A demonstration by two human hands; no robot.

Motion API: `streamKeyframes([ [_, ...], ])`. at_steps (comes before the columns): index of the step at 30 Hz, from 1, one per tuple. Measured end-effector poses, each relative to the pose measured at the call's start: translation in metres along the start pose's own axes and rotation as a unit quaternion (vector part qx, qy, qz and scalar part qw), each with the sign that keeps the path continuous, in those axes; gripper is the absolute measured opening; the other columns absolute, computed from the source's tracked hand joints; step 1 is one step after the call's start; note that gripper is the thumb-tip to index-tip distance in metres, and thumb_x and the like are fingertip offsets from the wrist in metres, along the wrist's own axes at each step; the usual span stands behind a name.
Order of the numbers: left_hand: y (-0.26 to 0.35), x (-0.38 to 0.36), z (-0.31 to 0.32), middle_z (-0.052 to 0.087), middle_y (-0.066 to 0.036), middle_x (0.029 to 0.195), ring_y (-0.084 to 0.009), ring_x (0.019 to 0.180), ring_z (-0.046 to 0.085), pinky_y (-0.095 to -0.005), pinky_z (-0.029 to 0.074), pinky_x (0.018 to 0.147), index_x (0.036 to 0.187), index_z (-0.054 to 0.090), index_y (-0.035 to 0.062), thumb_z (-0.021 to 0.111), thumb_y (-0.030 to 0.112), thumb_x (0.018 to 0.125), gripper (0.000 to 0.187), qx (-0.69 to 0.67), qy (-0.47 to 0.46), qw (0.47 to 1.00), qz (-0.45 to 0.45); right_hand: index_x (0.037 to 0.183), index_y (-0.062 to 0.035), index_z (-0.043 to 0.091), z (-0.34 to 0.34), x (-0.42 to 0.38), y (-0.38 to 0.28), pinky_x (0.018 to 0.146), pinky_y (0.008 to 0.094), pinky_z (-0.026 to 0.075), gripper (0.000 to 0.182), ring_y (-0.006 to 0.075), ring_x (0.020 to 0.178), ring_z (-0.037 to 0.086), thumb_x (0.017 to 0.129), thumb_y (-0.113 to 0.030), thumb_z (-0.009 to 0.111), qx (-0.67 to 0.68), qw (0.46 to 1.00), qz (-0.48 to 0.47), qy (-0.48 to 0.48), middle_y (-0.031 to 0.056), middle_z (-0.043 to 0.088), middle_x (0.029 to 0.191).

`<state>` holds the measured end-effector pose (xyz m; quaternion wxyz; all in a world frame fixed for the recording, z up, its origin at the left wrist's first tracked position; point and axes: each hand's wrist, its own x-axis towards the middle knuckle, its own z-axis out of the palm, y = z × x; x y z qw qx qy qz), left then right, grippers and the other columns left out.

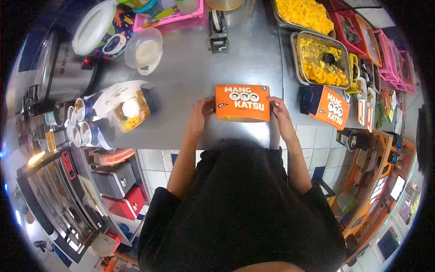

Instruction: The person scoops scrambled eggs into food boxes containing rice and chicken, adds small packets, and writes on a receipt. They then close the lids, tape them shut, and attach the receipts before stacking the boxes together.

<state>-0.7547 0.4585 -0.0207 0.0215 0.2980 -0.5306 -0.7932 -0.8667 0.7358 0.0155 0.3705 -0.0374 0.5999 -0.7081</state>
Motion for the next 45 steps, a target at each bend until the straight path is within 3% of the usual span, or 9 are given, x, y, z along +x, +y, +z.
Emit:
streamKeyframes([
  [5,0.061,-0.014,0.043,0.07,-0.015,0.111,-0.0194,0.105,0.064,-0.0344,0.047,0.095,0.129,0.059,-0.005,0.051,0.041,0.1,0.054,0.331,0.016,0.943,-0.025,0.154,-0.0124,0.028,0.003,0.012,-0.008,0.113,0.0368,0.034,0.075,0.0238,0.135,0.043,0.085,0.002,0.054,-0.041,0.994,-0.046,-0.085,0.013,0.042,0.148],
  [8,0.051,-0.01,0.04,0.068,-0.016,0.117,-0.0218,0.106,0.064,-0.0324,0.046,0.096,0.129,0.058,-0.0059,0.05,0.036,0.101,0.052,0.221,-0.004,0.975,-0.028,0.155,-0.0134,0.028,-0.006,0.005,-0.021,0.112,0.0341,0.035,0.071,0.0213,0.138,0.039,0.09,0.001,0.052,-0.207,0.968,-0.075,-0.123,0.0121,0.038,0.152],
  [13,0.053,-0.012,0.045,0.069,-0.015,0.114,-0.0208,0.102,0.065,-0.0307,0.047,0.093,0.127,0.061,-0.0044,0.049,0.033,0.101,0.047,0.228,0.026,0.971,-0.063,0.151,-0.0195,0.041,-0.02,0.009,-0.01,0.076,0.0282,0.05,0.06,0.0158,0.075,0.06,0.094,-0.001,0.049,-0.321,0.943,-0.089,0.003,0.0122,0.068,0.094],
  [24,0.039,-0.014,0.05,0.07,-0.018,0.11,-0.0226,0.102,0.066,-0.0347,0.048,0.091,0.125,0.06,-0.0062,0.044,0.03,0.103,0.046,0.287,0.047,0.956,-0.029,0.147,-0.0113,0.041,-0.03,0.019,0.007,0.099,0.0377,0.05,0.062,0.0224,0.112,0.064,0.089,0.008,0.053,-0.309,0.947,-0.075,-0.048,0.0167,0.064,0.125],
  [32,0.009,-0.01,0.053,0.064,-0.012,0.117,-0.0172,0.105,0.062,-0.0296,0.051,0.087,0.133,0.051,-0.0009,0.049,0.029,0.103,0.043,0.08,0.121,0.989,-0.005,0.147,-0.0171,0.04,-0.033,0.014,0.0,0.093,0.034,0.051,0.061,0.0297,0.106,0.066,0.09,0.003,0.052,-0.422,0.906,0.012,-0.039,0.0195,0.063,0.126],
  [34,0.019,-0.01,0.056,0.063,-0.01,0.114,-0.0168,0.103,0.062,-0.0291,0.052,0.086,0.127,0.053,-0.0007,0.052,0.027,0.102,0.037,0.039,0.12,0.991,-0.034,0.149,-0.0116,0.034,-0.049,0.014,0.015,0.09,0.0351,0.053,0.058,0.0293,0.104,0.068,0.095,-0.003,0.052,-0.256,0.945,-0.146,-0.139,0.0193,0.065,0.121],
  [38,0.024,-0.013,0.061,0.063,-0.01,0.112,-0.0166,0.104,0.061,-0.0308,0.053,0.086,0.125,0.054,-0.0007,0.055,0.024,0.101,0.034,-0.025,0.119,0.992,-0.034,0.149,-0.0061,0.031,-0.043,0.023,0.042,0.085,0.0355,0.054,0.058,0.0269,0.096,0.069,0.098,-0.017,0.057,-0.113,0.983,-0.122,-0.076,0.016,0.07,0.11],
  [41,0.02,-0.008,0.052,0.064,-0.009,0.11,-0.0174,0.103,0.062,-0.0324,0.054,0.087,0.125,0.056,0.0007,0.057,0.024,0.1,0.033,-0.042,0.104,0.992,-0.063,0.148,-0.0026,0.036,0.006,0.01,-0.013,0.076,0.0367,0.055,0.066,0.0291,0.084,0.072,0.097,-0.039,0.058,-0.348,0.935,0.032,0.069,0.017,0.072,0.092],
  [45,0.033,0.017,0.026,0.066,-0.009,0.106,-0.0181,0.103,0.062,-0.0334,0.053,0.086,0.124,0.058,0.0023,0.06,0.022,0.098,0.033,-0.181,0.019,0.97,-0.164,0.148,-0.005,0.038,0.014,0.018,-0.012,0.073,0.0394,0.055,0.063,0.0348,0.078,0.072,0.098,-0.04,0.054,-0.34,0.939,0.028,0.053,0.0204,0.071,0.083],
])
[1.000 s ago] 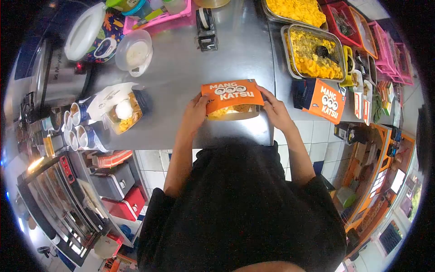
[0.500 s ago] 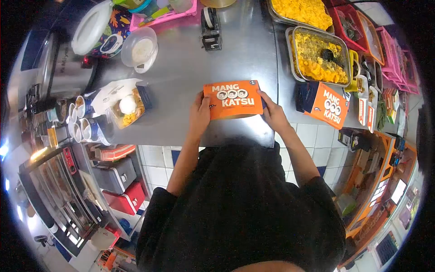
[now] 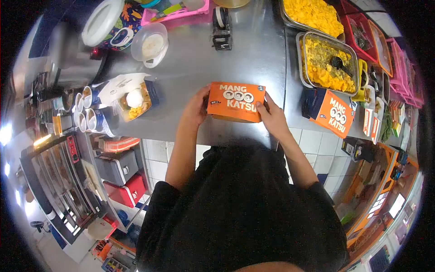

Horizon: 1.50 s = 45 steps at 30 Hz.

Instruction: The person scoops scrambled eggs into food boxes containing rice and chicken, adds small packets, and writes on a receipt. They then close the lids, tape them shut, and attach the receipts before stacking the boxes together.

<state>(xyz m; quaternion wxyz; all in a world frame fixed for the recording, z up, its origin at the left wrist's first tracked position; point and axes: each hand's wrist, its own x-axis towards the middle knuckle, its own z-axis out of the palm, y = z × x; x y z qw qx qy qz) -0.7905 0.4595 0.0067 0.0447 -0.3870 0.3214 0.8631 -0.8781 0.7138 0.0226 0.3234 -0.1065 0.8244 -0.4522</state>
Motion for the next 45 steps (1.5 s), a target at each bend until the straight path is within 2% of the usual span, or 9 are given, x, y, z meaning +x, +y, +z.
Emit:
streamKeyframes([
  [6,-0.007,0.001,0.006,0.07,-0.011,0.103,-0.024,0.08,0.066,-0.0339,0.055,0.074,0.121,0.063,0.0013,0.06,0.028,0.097,0.035,0.134,0.115,0.984,0.021,0.146,-0.01,0.045,0.005,0.001,-0.004,0.073,0.0469,0.054,0.056,0.0413,0.08,0.07,0.1,-0.041,0.047,-0.044,0.998,0.009,0.04,0.0223,0.07,0.082],
  [15,-0.018,-0.006,-0.002,0.071,-0.018,0.091,-0.0364,0.08,0.068,-0.0386,0.054,0.076,0.131,0.06,0.0068,0.065,0.022,0.092,0.042,0.576,0.17,0.774,0.203,0.14,-0.0088,0.05,-0.01,0.017,0.006,0.082,0.0429,0.053,0.051,0.0392,0.084,0.069,0.1,-0.04,0.049,-0.158,0.987,-0.018,-0.012,0.0221,0.069,0.083],
  [18,0.011,-0.007,0.001,0.069,-0.018,0.112,-0.0391,0.106,0.064,-0.0435,0.05,0.092,0.137,0.055,0.0091,0.071,0.026,0.087,0.055,0.623,0.14,0.729,0.247,0.147,-0.0107,0.04,-0.021,0.023,-0.017,0.099,0.0466,0.047,0.058,0.0409,0.112,0.062,0.093,-0.024,0.059,-0.354,0.912,-0.173,0.111,0.0238,0.061,0.127],
  [20,0.031,-0.016,0.008,0.048,-0.02,0.145,-0.0406,0.136,0.042,-0.0557,0.036,0.109,0.148,0.042,0.0124,0.08,0.034,0.077,0.083,0.775,-0.031,0.517,0.363,0.146,-0.0105,0.04,-0.038,0.027,-0.031,0.097,0.0447,0.047,0.059,0.0384,0.113,0.061,0.092,-0.024,0.061,-0.221,0.97,-0.101,0.02,0.0229,0.058,0.132],
  [23,0.029,-0.04,0.035,0.02,-0.022,0.16,-0.0464,0.147,0.016,-0.0667,0.021,0.113,0.154,0.032,0.0158,0.087,0.039,0.065,0.107,0.85,-0.126,0.419,0.293,0.152,-0.0151,0.032,-0.065,0.031,-0.022,0.105,0.0416,0.044,0.076,0.0384,0.13,0.048,0.085,-0.015,0.067,0.012,0.988,0.017,-0.154,0.0242,0.038,0.152],
  [29,0.004,-0.031,0.053,0.011,-0.028,0.158,-0.0524,0.146,0.01,-0.066,0.02,0.116,0.156,0.027,0.0217,0.087,0.03,0.064,0.11,0.876,-0.169,0.393,0.222,0.158,-0.0173,0.015,-0.039,-0.006,-0.019,0.116,0.0441,0.034,0.118,0.0415,0.141,0.035,0.063,-0.015,0.085,-0.236,0.953,-0.115,-0.153,0.0257,0.023,0.158],
  [33,0.003,-0.016,0.037,0.014,-0.028,0.156,-0.0522,0.145,0.014,-0.065,0.023,0.114,0.156,0.026,0.0224,0.084,0.024,0.065,0.108,0.857,-0.2,0.401,0.252,0.152,-0.0195,0.035,-0.041,0.003,-0.016,0.107,0.0465,0.043,0.1,0.0431,0.131,0.047,0.067,-0.038,0.083,-0.32,0.914,-0.23,-0.096,0.0251,0.025,0.157],
  [38,0.002,-0.015,0.029,0.02,-0.027,0.154,-0.0499,0.144,0.018,-0.064,0.029,0.112,0.156,0.026,0.0285,0.082,0.026,0.059,0.112,0.829,-0.213,0.423,0.298,0.136,-0.018,0.055,-0.062,0.025,-0.014,0.085,0.0449,0.055,0.058,0.0348,0.096,0.068,0.079,-0.023,0.067,-0.316,0.878,-0.36,-0.031,0.0129,0.071,0.111],
  [45,-0.001,-0.017,0.024,0.017,-0.026,0.157,-0.0483,0.145,0.016,-0.0642,0.028,0.113,0.156,0.027,0.0309,0.082,0.026,0.062,0.108,0.825,-0.221,0.43,0.294,0.14,-0.0158,0.053,-0.018,-0.035,-0.005,0.085,0.0407,0.057,0.061,0.0392,0.096,0.068,0.082,0.002,0.052,-0.117,0.976,-0.175,0.047,0.0253,0.064,0.122],
])
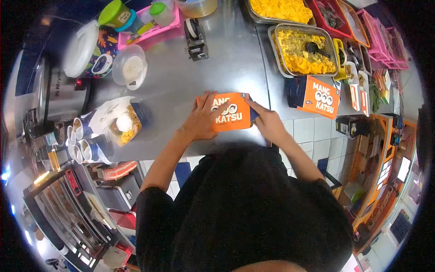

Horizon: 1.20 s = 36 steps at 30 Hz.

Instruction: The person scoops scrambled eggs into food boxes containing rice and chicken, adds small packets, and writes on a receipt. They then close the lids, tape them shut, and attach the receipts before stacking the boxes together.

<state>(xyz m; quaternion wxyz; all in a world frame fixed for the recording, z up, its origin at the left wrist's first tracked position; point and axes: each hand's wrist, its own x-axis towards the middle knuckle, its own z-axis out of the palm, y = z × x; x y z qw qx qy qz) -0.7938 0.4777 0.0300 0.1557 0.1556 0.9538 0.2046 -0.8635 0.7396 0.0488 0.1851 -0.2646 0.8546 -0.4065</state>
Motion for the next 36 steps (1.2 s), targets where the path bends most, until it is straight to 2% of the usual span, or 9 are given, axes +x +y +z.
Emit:
streamKeyframes([
  [1,0.001,0.001,-0.001,0.017,-0.025,0.157,-0.048,0.145,0.017,-0.0638,0.028,0.113,0.155,0.028,0.0309,0.082,0.025,0.062,0.108,0.011,-0.003,1.0,-0.005,0.142,-0.012,0.051,0.002,-0.005,-0.007,0.086,0.0352,0.054,0.06,0.0338,0.093,0.07,0.084,0.005,0.048,0.083,0.983,0.155,-0.058,0.0248,0.066,0.118],
  [9,0.004,0.001,-0.001,0.019,-0.024,0.157,-0.0465,0.145,0.018,-0.0617,0.028,0.114,0.154,0.032,0.0301,0.081,0.025,0.063,0.103,0.046,-0.018,0.999,-0.017,0.143,-0.0122,0.051,0.027,-0.013,0.013,0.089,0.0284,0.05,0.056,0.0181,0.095,0.065,0.09,0.003,0.05,0.229,0.961,0.152,0.044,0.0169,0.067,0.119],
  [15,0.004,0.0,0.003,0.02,-0.024,0.157,-0.0468,0.145,0.019,-0.0643,0.027,0.113,0.154,0.031,0.0303,0.082,0.027,0.064,0.104,0.022,0.018,0.999,0.013,0.155,-0.0075,0.029,0.026,-0.019,0.044,0.104,0.0322,0.042,0.066,0.0213,0.128,0.05,0.093,-0.006,0.05,0.442,0.885,0.107,-0.101,0.0156,0.039,0.154],
  [18,0.004,0.001,0.003,0.02,-0.024,0.157,-0.0471,0.145,0.018,-0.0655,0.026,0.113,0.154,0.031,0.0304,0.083,0.03,0.064,0.104,0.042,0.002,0.999,0.004,0.151,0.0008,0.03,0.038,-0.013,0.038,0.106,0.0417,0.041,0.061,0.0365,0.127,0.053,0.098,-0.025,0.047,0.403,0.911,0.089,-0.024,0.0222,0.051,0.141],
  [21,0.007,0.002,0.003,0.021,-0.024,0.157,-0.0475,0.145,0.018,-0.0651,0.025,0.113,0.154,0.031,0.0303,0.084,0.031,0.061,0.106,0.061,0.007,0.998,-0.003,0.146,0.0067,0.034,0.031,-0.002,-0.005,0.109,0.0467,0.035,0.064,0.0493,0.128,0.047,0.1,-0.036,0.047,0.06,0.964,0.253,-0.057,0.0377,0.042,0.14],
  [24,0.004,-0.001,0.006,0.021,-0.024,0.156,-0.0477,0.145,0.019,-0.0653,0.026,0.113,0.154,0.031,0.0303,0.084,0.031,0.06,0.108,0.062,0.014,0.998,-0.006,0.15,0.0047,0.03,0.048,-0.005,0.011,0.112,0.0441,0.034,0.07,0.0419,0.133,0.046,0.1,-0.042,0.047,0.186,0.953,0.236,-0.034,0.0308,0.043,0.146],
  [27,0.003,-0.002,0.001,0.022,-0.025,0.156,-0.0482,0.145,0.019,-0.0649,0.026,0.113,0.154,0.031,0.0299,0.084,0.031,0.06,0.108,0.038,0.028,0.999,0.0,0.153,0.0003,0.028,0.056,-0.015,0.063,0.114,0.0397,0.033,0.066,0.0317,0.137,0.044,0.102,-0.035,0.049,0.562,0.819,0.101,-0.046,0.0211,0.042,0.151],
  [31,0.001,-0.003,0.001,0.021,-0.026,0.156,-0.0488,0.145,0.018,-0.0649,0.025,0.113,0.154,0.032,0.0286,0.082,0.032,0.063,0.104,0.027,-0.003,1.0,0.006,0.151,-0.0001,0.034,0.034,-0.033,0.053,0.114,0.0324,0.033,0.056,0.0215,0.138,0.042,0.1,-0.01,0.053,0.378,0.908,0.159,-0.091,0.0151,0.042,0.152],
  [36,0.007,0.002,-0.003,0.022,-0.027,0.155,-0.0494,0.146,0.015,-0.0689,0.019,0.113,0.154,0.033,0.0274,0.08,0.036,0.065,0.101,0.021,0.002,1.0,0.021,0.151,0.0014,0.034,0.054,-0.038,0.059,0.112,0.0316,0.036,0.06,0.0196,0.137,0.043,0.096,0.001,0.058,0.491,0.854,0.169,-0.036,0.0143,0.043,0.152],
])
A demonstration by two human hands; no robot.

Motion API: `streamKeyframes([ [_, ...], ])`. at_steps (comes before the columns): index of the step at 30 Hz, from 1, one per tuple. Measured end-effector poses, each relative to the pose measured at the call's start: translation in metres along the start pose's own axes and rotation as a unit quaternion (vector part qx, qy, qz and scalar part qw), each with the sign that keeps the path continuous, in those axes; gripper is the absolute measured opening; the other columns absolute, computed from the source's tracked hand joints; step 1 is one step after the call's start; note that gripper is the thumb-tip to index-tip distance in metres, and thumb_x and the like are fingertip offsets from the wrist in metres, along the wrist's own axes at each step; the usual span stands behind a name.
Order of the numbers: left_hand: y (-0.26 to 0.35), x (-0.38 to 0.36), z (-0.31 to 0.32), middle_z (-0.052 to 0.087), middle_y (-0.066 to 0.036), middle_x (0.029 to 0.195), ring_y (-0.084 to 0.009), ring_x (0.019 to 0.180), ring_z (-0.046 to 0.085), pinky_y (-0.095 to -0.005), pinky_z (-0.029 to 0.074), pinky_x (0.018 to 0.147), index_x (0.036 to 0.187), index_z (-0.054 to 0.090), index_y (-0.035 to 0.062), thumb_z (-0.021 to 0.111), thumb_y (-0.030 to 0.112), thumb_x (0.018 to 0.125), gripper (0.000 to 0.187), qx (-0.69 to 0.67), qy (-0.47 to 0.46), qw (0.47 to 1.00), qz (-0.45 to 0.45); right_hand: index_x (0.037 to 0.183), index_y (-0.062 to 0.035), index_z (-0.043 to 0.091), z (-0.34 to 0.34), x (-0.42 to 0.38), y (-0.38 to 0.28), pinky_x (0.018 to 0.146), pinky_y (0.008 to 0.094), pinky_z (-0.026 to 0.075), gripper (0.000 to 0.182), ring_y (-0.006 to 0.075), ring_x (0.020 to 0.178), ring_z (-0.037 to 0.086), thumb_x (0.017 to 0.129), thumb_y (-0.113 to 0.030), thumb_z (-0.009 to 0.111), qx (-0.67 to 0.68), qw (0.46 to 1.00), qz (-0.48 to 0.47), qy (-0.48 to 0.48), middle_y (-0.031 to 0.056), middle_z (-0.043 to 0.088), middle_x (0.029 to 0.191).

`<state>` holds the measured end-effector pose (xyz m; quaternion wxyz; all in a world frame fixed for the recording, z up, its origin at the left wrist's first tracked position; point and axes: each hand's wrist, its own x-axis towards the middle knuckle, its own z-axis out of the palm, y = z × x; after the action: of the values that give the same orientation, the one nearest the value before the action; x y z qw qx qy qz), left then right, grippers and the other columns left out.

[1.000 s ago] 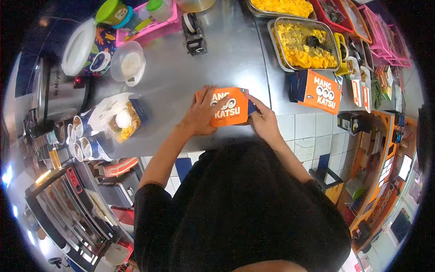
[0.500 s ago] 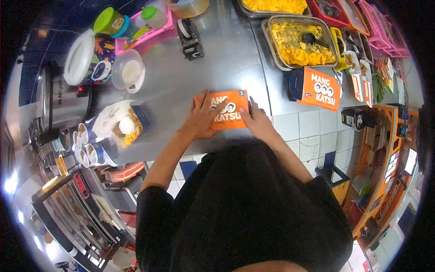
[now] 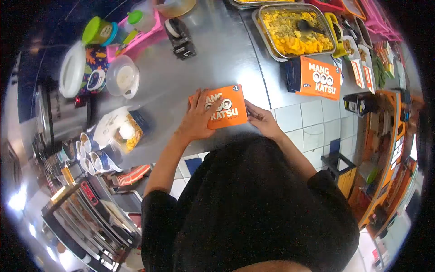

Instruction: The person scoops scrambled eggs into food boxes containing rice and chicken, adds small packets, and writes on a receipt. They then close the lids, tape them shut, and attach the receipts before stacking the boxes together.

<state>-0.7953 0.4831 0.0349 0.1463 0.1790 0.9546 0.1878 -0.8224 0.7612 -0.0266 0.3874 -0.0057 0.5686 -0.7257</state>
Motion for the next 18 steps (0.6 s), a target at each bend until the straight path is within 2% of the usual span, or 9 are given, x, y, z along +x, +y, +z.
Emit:
streamKeyframes([
  [2,0.016,0.001,-0.005,0.024,-0.028,0.154,-0.0508,0.146,0.013,-0.071,0.012,0.113,0.153,0.035,0.026,0.08,0.04,0.065,0.099,0.062,-0.019,0.997,-0.051,0.15,0.0017,0.035,0.0,-0.002,0.011,0.112,0.0315,0.037,0.062,0.0192,0.137,0.044,0.094,0.004,0.059,0.047,0.998,-0.038,0.012,0.0142,0.044,0.151],
  [4,0.035,0.006,-0.002,0.024,-0.028,0.154,-0.0516,0.146,0.012,-0.071,0.01,0.114,0.151,0.038,0.0253,0.079,0.041,0.066,0.096,0.058,-0.008,0.998,-0.036,0.148,0.0017,0.038,-0.001,0.002,0.015,0.111,0.0317,0.039,0.061,0.0182,0.138,0.042,0.092,0.006,0.06,0.047,0.997,-0.052,0.022,0.0151,0.045,0.15],
  [5,0.044,0.011,0.001,0.025,-0.028,0.154,-0.0523,0.146,0.011,-0.0711,0.008,0.114,0.15,0.04,0.0247,0.078,0.043,0.068,0.092,0.049,0.01,0.998,-0.038,0.141,0.002,0.047,0.006,-0.001,0.006,0.108,0.0301,0.043,0.053,0.0167,0.132,0.049,0.09,0.006,0.062,0.017,0.997,-0.053,0.059,0.0148,0.053,0.142],
  [6,0.053,0.02,0.004,0.025,-0.028,0.154,-0.0523,0.146,0.011,-0.0711,0.008,0.114,0.15,0.04,0.0247,0.078,0.043,0.068,0.092,0.051,0.004,0.998,-0.027,0.141,0.002,0.047,0.007,-0.002,0.009,0.108,0.0301,0.043,0.053,0.0167,0.132,0.049,0.09,0.006,0.062,0.023,0.996,-0.056,0.07,0.0148,0.053,0.142],
  [8,0.064,0.036,0.008,0.03,-0.028,0.151,-0.0523,0.143,0.019,-0.0701,0.015,0.113,0.144,0.048,0.0233,0.076,0.041,0.07,0.081,-0.031,0.038,0.999,0.008,0.133,0.0022,0.054,0.006,0.0,0.018,0.104,0.0296,0.047,0.046,0.0151,0.122,0.056,0.089,0.006,0.064,0.036,0.996,-0.051,0.06,0.0125,0.061,0.13],
  [9,0.063,0.043,0.007,0.03,-0.028,0.151,-0.0523,0.143,0.019,-0.0701,0.015,0.113,0.144,0.048,0.0233,0.076,0.041,0.07,0.081,-0.028,0.033,0.999,0.013,0.133,0.0053,0.052,0.007,0.002,0.022,0.107,0.0317,0.045,0.045,0.0185,0.124,0.057,0.089,0.009,0.06,0.046,0.995,-0.072,0.053,0.0144,0.059,0.133],
  [13,0.051,0.057,0.007,0.035,-0.027,0.146,-0.0493,0.133,0.033,-0.067,0.024,0.11,0.133,0.058,0.0197,0.074,0.039,0.07,0.068,0.01,0.061,0.995,0.078,0.132,0.0053,0.052,0.007,-0.003,0.022,0.105,0.0321,0.048,0.043,0.0191,0.123,0.057,0.09,0.007,0.061,0.046,0.996,-0.061,0.049,0.0144,0.058,0.133],
  [16,0.053,0.059,0.004,0.038,-0.027,0.144,-0.048,0.129,0.037,-0.0626,0.027,0.108,0.126,0.061,0.0152,0.072,0.039,0.073,0.059,0.001,0.081,0.993,0.084,0.125,0.0021,0.061,0.008,-0.005,0.027,0.096,0.032,0.053,0.039,0.0172,0.11,0.065,0.087,0.001,0.068,-0.007,0.992,-0.099,0.081,0.0124,0.066,0.124],
  [18,0.056,0.059,0.001,0.039,-0.028,0.144,-0.0478,0.129,0.037,-0.0591,0.028,0.108,0.123,0.063,0.012,0.071,0.04,0.077,0.054,0.005,0.082,0.994,0.078,0.122,0.0012,0.064,0.005,-0.007,0.028,0.095,0.0351,0.054,0.037,0.0236,0.114,0.065,0.085,-0.002,0.069,-0.113,0.977,-0.166,0.069,0.0182,0.063,0.13],
])
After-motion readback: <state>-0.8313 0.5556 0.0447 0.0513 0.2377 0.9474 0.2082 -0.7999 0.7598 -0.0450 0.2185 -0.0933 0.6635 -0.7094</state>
